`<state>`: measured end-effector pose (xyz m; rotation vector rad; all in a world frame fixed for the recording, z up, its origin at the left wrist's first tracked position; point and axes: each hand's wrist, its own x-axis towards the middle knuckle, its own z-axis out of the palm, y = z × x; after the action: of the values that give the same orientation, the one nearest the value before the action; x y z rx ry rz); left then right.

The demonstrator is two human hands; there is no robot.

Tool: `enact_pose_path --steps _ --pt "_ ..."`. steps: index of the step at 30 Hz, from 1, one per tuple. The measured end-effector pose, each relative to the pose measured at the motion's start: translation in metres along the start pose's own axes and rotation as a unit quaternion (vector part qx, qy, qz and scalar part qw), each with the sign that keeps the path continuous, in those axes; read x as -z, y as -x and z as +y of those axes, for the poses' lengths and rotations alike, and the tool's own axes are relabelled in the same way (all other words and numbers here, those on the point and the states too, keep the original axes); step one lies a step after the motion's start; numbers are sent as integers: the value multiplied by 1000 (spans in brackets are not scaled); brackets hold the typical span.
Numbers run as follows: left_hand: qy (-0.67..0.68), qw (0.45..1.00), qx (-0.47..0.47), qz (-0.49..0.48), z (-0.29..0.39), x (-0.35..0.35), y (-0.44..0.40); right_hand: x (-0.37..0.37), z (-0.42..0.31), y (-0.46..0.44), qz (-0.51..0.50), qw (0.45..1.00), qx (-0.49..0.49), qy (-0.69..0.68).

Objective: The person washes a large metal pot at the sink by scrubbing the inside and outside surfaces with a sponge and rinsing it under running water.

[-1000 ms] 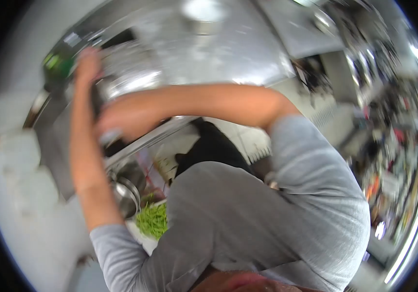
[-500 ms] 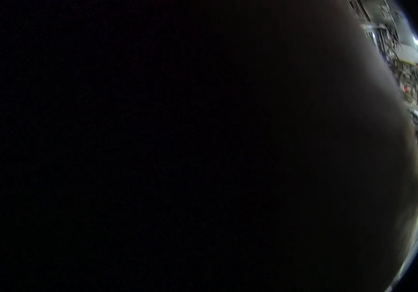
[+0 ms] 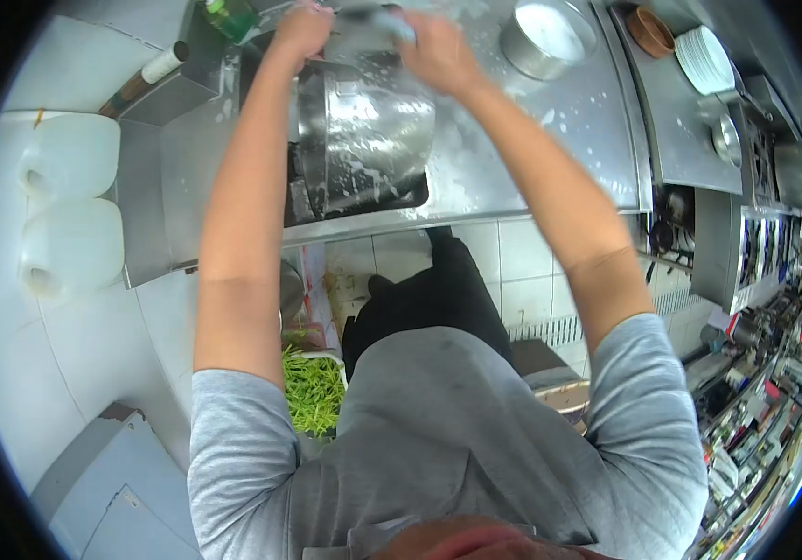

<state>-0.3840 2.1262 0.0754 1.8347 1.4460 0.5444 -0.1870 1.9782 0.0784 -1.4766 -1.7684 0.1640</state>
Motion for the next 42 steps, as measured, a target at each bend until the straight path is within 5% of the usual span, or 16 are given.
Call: enact_pose_path --steps 4,7,11,14,18,26,28,32,36,39,42 --pt "5 1000 14 24 31 1 29 -55 -26 94 147 989 4 12" --pt "-26 999 -13 44 28 -1 29 -47 -46 131 76 993 89 -14" --pt "-33 999 -1 28 33 0 40 -35 20 63 68 938 -307 -144" --pt "-77 995 -51 40 6 -4 11 -32 -31 108 153 987 30 47" --pt "-20 1000 4 13 38 5 33 -34 27 80 84 989 -102 -67" --pt "-36 999 4 10 41 6 40 -34 6 122 86 995 38 -40" --pt "-35 999 1 -1 39 6 44 -38 38 72 76 988 -109 -81" --pt "-41 999 4 -1 44 9 40 -51 9 141 122 992 -4 42" --pt "-59 998 2 12 54 9 45 -44 21 169 29 989 140 -27" --pt "-61 998 -10 22 50 5 53 -36 39 73 94 992 -69 -53" --pt "-102 993 -42 41 42 3 52 -39 13 52 62 987 110 -103"
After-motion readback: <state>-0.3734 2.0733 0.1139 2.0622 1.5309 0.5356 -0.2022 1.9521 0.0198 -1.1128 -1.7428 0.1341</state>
